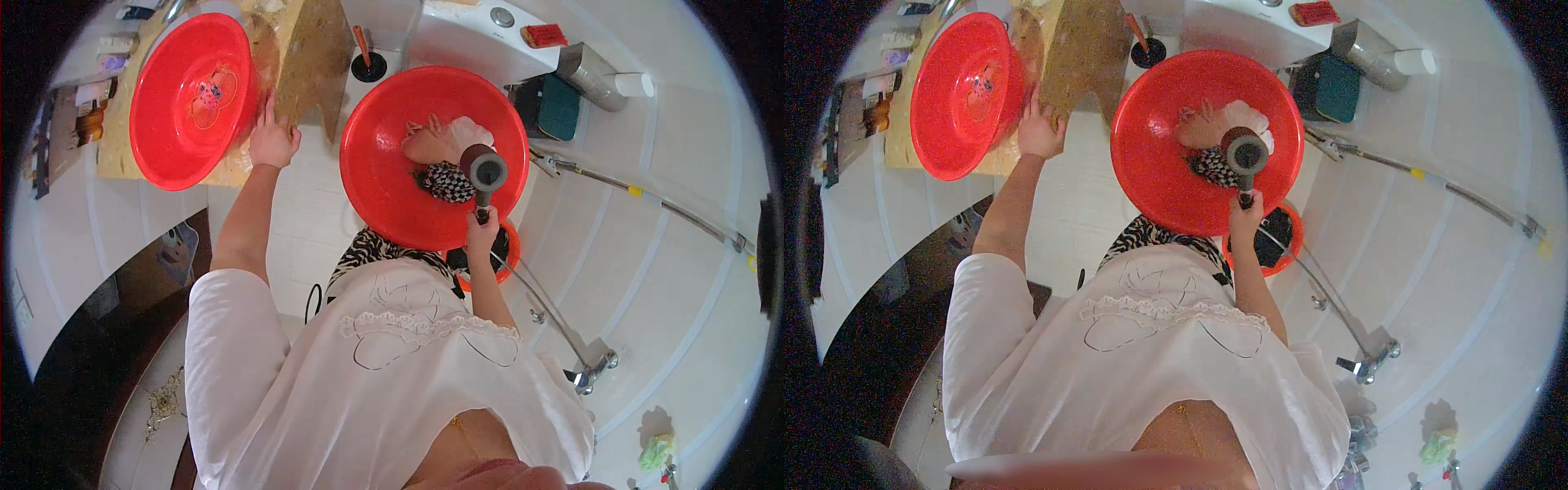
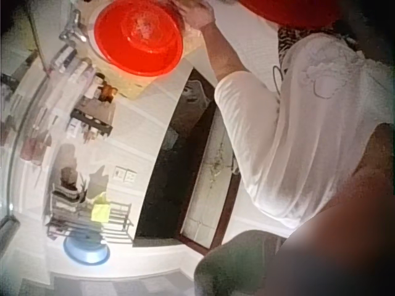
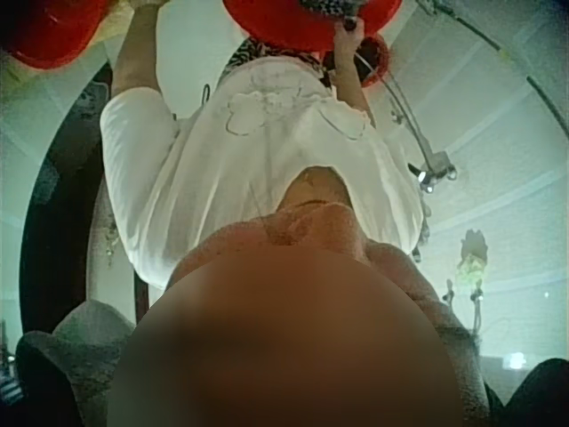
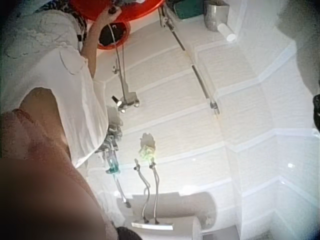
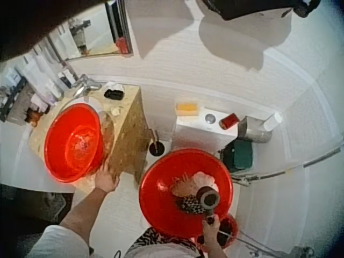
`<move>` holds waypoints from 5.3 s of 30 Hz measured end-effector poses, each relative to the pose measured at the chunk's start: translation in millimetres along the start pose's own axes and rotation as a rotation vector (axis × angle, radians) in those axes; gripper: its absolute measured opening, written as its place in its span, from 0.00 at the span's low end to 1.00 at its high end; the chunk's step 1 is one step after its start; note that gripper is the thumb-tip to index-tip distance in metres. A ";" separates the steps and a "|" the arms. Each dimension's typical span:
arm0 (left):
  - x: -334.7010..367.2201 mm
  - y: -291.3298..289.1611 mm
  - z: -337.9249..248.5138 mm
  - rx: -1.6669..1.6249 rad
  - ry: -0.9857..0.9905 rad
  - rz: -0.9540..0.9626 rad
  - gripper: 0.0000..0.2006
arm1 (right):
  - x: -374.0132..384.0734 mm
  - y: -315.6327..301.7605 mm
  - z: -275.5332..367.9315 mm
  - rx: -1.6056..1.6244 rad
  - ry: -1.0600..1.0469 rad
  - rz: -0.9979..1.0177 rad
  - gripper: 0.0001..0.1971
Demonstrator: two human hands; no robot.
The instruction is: Hand wash several items of clothing in a red basin inside a bathroom.
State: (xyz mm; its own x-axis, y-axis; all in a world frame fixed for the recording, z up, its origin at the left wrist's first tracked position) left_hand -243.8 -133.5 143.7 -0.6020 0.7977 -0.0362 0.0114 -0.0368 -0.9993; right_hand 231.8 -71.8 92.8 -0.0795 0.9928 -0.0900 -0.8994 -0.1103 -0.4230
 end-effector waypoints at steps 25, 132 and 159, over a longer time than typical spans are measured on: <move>0.2 -3.6 -2.0 0.012 -0.020 0.038 0.16 | 6.8 -7.4 -1.3 -0.043 -0.013 0.020 0.09; 0.5 3.7 5.3 -0.005 0.022 -0.063 0.15 | 69.3 45.5 -56.8 0.175 0.123 0.138 0.12; 1.6 5.1 4.0 -0.040 0.014 -0.072 0.16 | 78.7 38.4 -55.4 0.078 0.060 0.081 0.13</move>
State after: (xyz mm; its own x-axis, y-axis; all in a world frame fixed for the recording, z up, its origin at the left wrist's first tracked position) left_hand -247.9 -134.8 138.6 -0.5912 0.8057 0.0357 0.0006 0.0447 -0.9990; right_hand 214.8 -0.5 19.5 -0.1297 0.9759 -0.1755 -0.9219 -0.1839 -0.3410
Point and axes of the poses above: each hand's wrist, its own x-axis towards the middle knuckle, its own y-axis out of the palm, z = x × y, the point moved 2 cm from there along x, towards the middle knuckle, and after that the axes turned 12 degrees about -y, right-handed, at the moved point
